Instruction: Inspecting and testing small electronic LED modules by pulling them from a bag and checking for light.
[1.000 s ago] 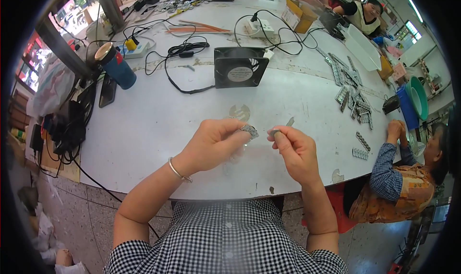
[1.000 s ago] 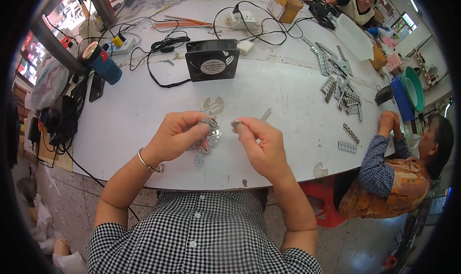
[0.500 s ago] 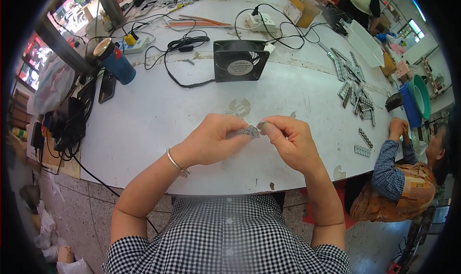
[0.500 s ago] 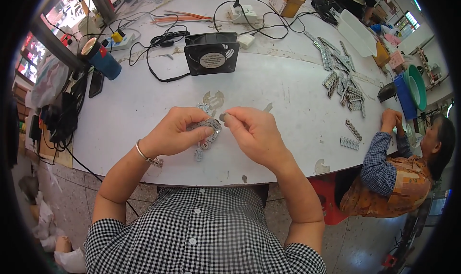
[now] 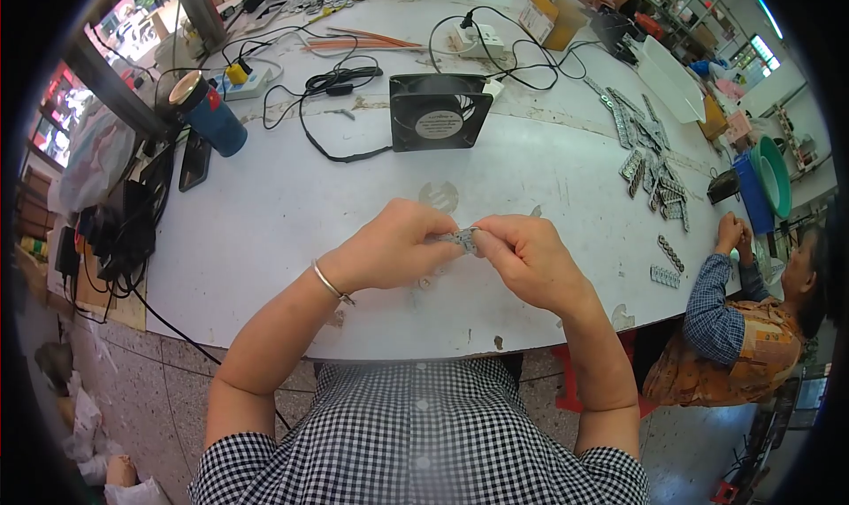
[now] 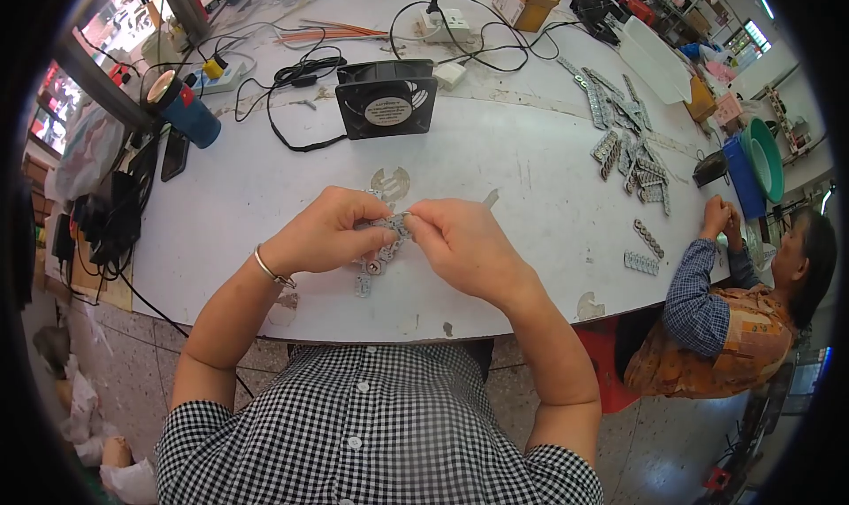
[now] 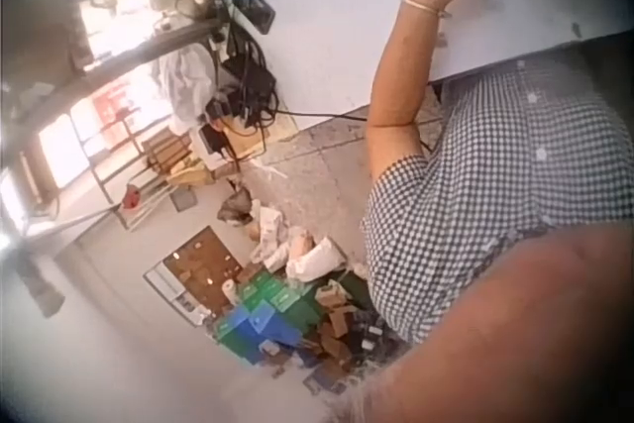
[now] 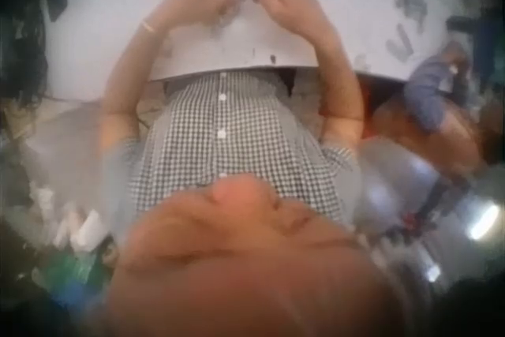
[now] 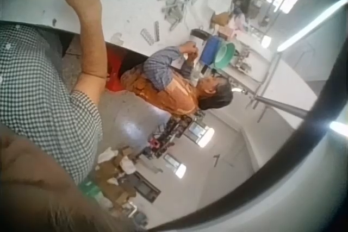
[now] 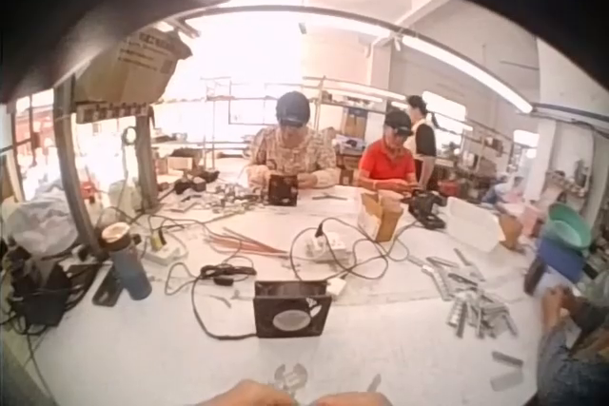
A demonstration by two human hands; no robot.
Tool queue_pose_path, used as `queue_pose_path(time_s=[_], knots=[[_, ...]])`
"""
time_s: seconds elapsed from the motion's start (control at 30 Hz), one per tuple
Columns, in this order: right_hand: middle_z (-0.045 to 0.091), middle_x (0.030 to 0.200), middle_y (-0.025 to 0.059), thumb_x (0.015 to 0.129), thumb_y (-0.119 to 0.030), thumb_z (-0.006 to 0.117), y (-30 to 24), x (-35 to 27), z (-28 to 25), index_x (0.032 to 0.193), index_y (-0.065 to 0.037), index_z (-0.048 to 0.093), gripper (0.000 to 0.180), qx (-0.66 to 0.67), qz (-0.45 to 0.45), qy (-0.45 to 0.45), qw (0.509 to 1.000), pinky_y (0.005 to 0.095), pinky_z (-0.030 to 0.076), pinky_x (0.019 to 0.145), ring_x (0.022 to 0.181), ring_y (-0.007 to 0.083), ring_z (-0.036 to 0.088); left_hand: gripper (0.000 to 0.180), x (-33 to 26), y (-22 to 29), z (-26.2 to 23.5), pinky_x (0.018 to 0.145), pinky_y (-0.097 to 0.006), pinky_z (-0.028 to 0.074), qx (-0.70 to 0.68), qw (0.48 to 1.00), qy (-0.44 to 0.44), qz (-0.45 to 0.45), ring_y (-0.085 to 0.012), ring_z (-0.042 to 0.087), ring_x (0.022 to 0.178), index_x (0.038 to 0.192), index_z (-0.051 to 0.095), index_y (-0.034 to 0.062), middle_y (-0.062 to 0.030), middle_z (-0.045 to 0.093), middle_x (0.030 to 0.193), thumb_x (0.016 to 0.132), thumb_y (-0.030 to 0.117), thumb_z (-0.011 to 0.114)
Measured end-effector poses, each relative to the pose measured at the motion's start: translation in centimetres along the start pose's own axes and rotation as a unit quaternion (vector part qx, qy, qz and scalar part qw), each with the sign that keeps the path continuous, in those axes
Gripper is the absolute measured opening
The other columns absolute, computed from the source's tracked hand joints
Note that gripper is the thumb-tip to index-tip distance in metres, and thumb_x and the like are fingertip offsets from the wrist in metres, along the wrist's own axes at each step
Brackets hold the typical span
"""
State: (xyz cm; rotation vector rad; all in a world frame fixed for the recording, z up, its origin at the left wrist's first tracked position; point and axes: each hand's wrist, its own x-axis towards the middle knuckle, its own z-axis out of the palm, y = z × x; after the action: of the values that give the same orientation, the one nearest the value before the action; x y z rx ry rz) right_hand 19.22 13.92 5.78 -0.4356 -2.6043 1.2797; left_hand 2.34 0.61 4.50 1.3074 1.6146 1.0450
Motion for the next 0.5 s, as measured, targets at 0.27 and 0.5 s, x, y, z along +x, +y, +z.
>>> queue_pose_path(time_s=[0.27,0.5], knots=[[0.055,0.064,0.0050,0.094,-0.015,0.055,0.6,0.5,0.1,0.086,0.002,0.064,0.021,0.038,0.048,-0.048,0.997,0.0292,0.042,0.058,0.060,0.0107,0.048,0.013,0.9,-0.7,-0.9,0.054,-0.022,0.049,0.075,0.995,-0.062,-0.004,-0.0066,0.061,0.058,0.087,0.067,-0.0044,-0.0018,0.063,0.069,0.086,0.008,0.067],[0.060,0.067,0.0019,0.094,-0.014,0.057,0.6,1.2,0.8,0.087,0.001,0.065,0.018,0.030,0.014,-0.032,0.999,0.0260,0.043,0.056,0.061,0.0080,0.051,0.016,0.9,-0.5,-1.6,0.054,-0.022,0.048,0.040,0.998,-0.049,-0.028,-0.0063,0.060,0.058,0.088,0.069,-0.0033,-0.0018,0.063,0.066,0.088,0.013,0.068]])
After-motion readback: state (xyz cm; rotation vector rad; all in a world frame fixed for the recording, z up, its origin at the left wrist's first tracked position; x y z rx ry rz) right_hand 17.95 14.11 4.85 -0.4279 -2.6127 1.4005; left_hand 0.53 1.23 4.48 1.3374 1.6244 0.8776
